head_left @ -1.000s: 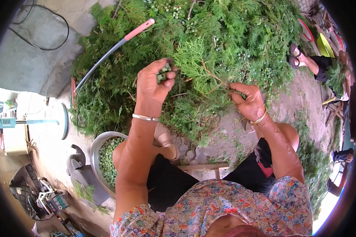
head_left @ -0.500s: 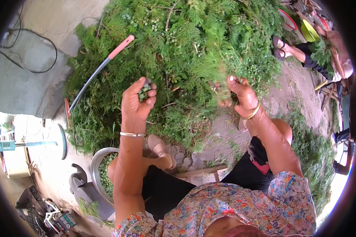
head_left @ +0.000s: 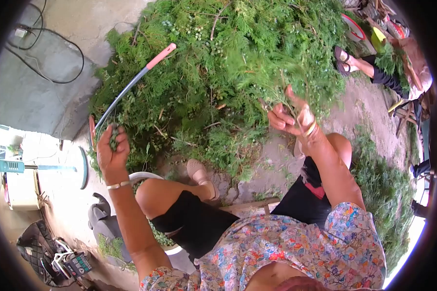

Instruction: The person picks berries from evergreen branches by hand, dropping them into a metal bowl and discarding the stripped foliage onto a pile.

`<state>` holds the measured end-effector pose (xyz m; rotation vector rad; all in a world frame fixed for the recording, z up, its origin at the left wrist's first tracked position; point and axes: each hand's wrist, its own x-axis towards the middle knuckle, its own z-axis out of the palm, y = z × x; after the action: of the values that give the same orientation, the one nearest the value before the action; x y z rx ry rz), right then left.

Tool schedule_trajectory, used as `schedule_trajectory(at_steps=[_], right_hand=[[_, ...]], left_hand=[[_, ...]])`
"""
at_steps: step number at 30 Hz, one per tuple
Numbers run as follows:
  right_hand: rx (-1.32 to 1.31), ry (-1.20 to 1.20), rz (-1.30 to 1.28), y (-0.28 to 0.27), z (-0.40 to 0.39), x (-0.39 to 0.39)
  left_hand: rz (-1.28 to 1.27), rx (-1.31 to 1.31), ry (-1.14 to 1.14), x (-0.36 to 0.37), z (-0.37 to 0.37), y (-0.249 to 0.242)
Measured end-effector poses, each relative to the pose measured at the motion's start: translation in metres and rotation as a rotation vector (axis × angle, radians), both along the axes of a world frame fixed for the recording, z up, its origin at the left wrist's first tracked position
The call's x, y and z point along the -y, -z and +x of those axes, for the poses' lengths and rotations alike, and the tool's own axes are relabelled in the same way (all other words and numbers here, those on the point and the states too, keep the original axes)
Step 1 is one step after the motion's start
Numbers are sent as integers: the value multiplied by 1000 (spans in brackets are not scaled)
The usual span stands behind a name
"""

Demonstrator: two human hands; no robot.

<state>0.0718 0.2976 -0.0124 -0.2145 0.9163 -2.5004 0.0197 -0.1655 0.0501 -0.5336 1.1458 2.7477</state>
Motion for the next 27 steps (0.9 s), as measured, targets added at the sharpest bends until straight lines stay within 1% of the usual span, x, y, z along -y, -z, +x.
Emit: schedule_trajectory(at_steps=[2,4,6,8,10,12,13,15,17,18,20,21,22,24,25,26,27], right_hand=[[71,7,9,3,7,-1],[72,117,77,2,8,-3],[167,150,107,-5,18,-2],[160,281,207,-8,20,0],[176,318,190,-6,26,-1],[184,370,305,-20,35,0],[222,415,334,-21,40,0],[212,431,328,-21,49,-2],[185,420,333,-23,59,-10],[179,440,334,-28,65,-15],[31,431,260,-42,80,-22],[-56,470,351,-52,88,-26],[-57,488,355,-48,95,-35],[-102,579,593,-48,110,-55],[-41,649,731,-52,124,-62],[-39,685,742,-64,137,-63],[-35,783,799,-75,151,-64]], left_hand=[[-64,48,-7,35,34,18],[-360,176,-186,67,72,38],[-450,313,-305,95,115,58],[-518,335,-314,127,159,86],[-812,319,-159,135,199,94],[-1308,473,-291,116,227,98],[-1300,418,-325,137,239,122],[-1265,305,-144,158,254,136],[-1392,443,-233,169,266,151],[-1389,424,-223,167,268,147],[-1103,528,-262,164,270,138],[-1103,516,-248,165,268,138],[-1088,436,-332,166,264,138],[-1020,304,-444,162,250,133],[-1025,282,-447,159,241,128],[-1029,256,-447,154,230,121],[-1194,297,-335,158,221,118]])
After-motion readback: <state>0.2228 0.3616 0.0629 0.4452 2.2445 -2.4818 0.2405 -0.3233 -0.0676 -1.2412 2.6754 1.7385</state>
